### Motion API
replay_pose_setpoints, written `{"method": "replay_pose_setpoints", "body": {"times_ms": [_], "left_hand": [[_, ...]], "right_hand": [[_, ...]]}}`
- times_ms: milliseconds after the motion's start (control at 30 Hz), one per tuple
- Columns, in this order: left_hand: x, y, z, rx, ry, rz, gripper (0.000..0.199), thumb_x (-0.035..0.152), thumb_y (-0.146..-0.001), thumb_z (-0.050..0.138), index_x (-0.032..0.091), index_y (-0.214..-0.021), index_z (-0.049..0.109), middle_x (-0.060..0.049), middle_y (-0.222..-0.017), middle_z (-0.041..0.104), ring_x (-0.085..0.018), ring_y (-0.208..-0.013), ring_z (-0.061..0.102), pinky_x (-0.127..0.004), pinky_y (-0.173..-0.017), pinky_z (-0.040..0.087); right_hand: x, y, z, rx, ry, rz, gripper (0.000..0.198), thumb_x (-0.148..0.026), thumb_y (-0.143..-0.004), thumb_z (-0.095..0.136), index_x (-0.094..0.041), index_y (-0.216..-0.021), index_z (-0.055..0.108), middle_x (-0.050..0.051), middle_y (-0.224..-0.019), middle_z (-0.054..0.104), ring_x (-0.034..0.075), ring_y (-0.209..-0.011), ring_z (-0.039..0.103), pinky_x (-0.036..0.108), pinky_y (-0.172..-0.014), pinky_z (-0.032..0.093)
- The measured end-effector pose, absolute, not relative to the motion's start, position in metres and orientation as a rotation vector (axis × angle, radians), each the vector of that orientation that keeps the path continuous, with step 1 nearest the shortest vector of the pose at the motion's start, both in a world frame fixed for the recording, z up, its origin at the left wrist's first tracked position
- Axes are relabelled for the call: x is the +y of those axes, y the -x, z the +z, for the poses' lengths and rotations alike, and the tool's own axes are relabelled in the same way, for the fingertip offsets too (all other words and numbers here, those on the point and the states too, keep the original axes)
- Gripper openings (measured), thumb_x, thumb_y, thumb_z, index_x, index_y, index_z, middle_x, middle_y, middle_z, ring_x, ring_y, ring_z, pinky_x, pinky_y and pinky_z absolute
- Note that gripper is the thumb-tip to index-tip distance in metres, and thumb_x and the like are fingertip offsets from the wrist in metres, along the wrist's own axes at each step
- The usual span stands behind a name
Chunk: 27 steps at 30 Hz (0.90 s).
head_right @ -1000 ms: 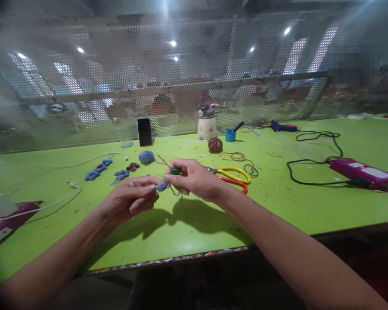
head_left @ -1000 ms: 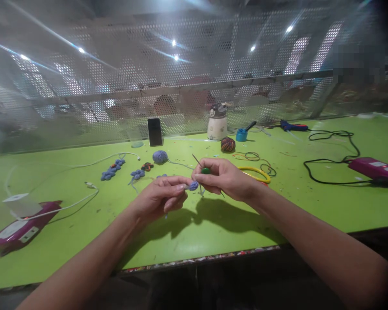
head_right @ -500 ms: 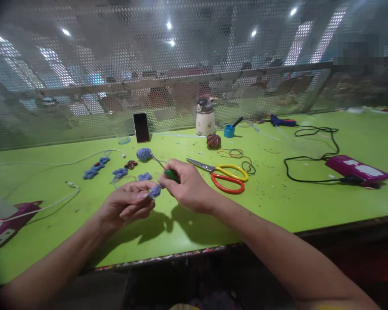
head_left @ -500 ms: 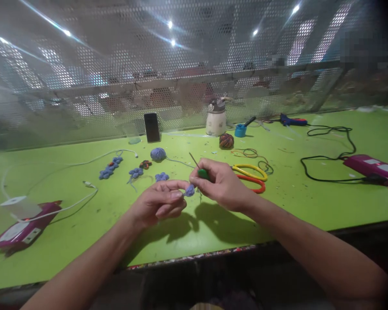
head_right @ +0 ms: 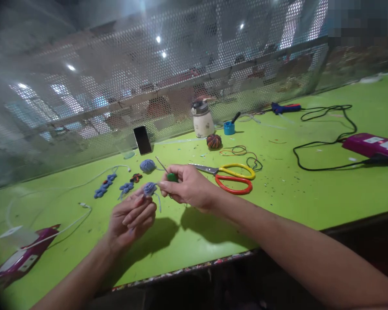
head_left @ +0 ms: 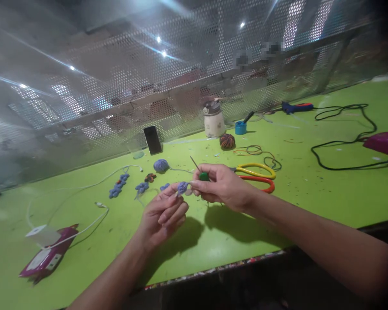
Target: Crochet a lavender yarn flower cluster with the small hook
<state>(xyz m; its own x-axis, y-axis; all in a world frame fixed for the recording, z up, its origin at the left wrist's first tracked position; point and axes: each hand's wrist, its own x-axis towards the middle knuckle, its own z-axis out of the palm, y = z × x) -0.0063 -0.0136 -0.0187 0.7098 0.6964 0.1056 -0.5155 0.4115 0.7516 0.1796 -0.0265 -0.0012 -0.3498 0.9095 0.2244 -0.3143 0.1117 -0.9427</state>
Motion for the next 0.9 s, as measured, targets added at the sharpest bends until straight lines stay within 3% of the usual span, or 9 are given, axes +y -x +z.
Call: {"method": "replay_pose_setpoints", "body": {"times_ms": [467,733,900], "left_hand": [[-0.013,0.006,-0.02,0.301,-0.849,0.652,0.017,0.011,-0.084,0.057,0.009,-0.093,0.072,0.01,-0.035,0.023,-0.006,-0.033,0.012,-0.017,-0.034,0.019],[-0.014,0.014,-0.022,0.247,-0.885,0.595,0.018,0.018,-0.079,0.066,0.013,-0.094,0.074,0.01,-0.032,0.026,-0.005,-0.031,0.019,-0.017,-0.038,0.029],[-0.015,0.009,-0.017,0.271,-0.85,0.737,0.02,0.014,-0.08,0.064,0.01,-0.098,0.073,0.01,-0.033,0.024,-0.006,-0.033,0.013,-0.016,-0.035,0.021]], "right_hand": [[-0.024,-0.177,-0.004,-1.227,0.673,1.558,0.033,-0.029,-0.07,0.08,-0.015,-0.075,0.05,-0.005,-0.058,0.057,0.0,-0.037,0.034,0.016,-0.037,0.02],[-0.034,-0.172,0.0,-1.21,0.66,1.651,0.034,-0.031,-0.07,0.08,-0.015,-0.074,0.051,-0.008,-0.052,0.051,0.0,-0.035,0.031,0.018,-0.037,0.018],[-0.025,-0.174,-0.006,-1.166,0.657,1.696,0.034,-0.032,-0.07,0.08,-0.015,-0.075,0.051,-0.006,-0.057,0.055,-0.001,-0.034,0.029,0.018,-0.037,0.015]]}}
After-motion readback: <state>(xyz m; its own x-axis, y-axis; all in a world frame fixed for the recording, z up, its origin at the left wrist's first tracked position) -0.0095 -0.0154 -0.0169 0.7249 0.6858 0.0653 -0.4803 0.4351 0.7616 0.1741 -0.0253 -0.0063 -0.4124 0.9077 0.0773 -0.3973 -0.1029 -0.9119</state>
